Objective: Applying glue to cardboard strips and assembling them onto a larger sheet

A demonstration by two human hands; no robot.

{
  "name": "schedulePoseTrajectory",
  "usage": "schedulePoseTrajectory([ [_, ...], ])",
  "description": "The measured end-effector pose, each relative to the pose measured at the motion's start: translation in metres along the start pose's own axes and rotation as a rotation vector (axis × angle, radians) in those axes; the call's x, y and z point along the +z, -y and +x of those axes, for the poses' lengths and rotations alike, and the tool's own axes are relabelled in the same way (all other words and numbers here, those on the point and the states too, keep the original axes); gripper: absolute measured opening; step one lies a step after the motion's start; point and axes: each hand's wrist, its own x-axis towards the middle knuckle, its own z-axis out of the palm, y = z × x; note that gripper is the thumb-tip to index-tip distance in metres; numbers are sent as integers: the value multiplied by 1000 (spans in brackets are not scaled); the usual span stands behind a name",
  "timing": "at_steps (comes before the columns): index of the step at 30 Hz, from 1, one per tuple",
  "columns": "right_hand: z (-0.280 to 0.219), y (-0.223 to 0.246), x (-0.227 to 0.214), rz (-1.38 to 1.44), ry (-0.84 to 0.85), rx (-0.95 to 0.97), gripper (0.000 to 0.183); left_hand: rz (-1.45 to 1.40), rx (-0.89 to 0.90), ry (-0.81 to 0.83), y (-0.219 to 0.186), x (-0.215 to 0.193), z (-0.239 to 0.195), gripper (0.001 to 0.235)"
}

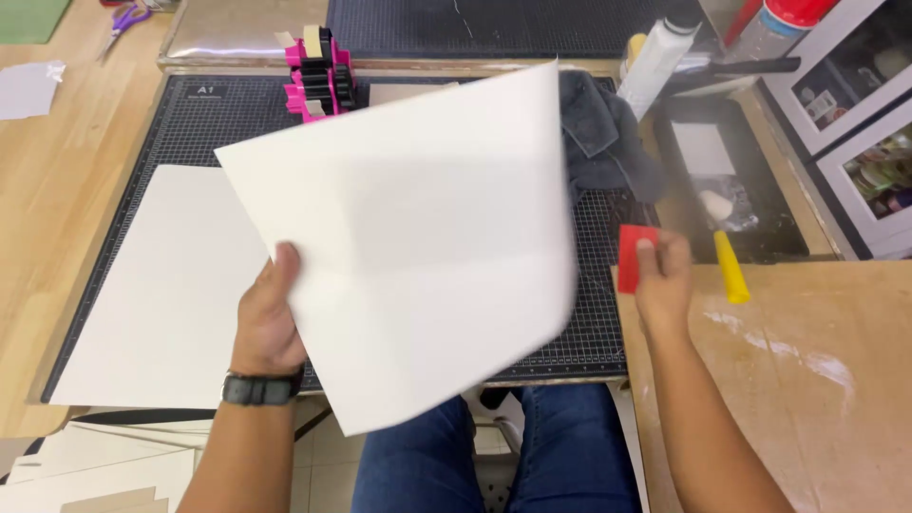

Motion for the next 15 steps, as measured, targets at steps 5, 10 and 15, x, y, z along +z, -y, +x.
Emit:
schedulePoseTrajectory([
  [5, -33, 50, -19, 196, -101, 31, 21, -191, -173, -103, 54, -34, 31, 66],
  [10, -18, 6, -64, 292, -286, 209, 29, -111, -465, -282, 84, -64, 69, 65],
  [15, -43, 66, -65, -51, 21, -103, 38, 438, -396, -329, 61, -39, 82, 45],
])
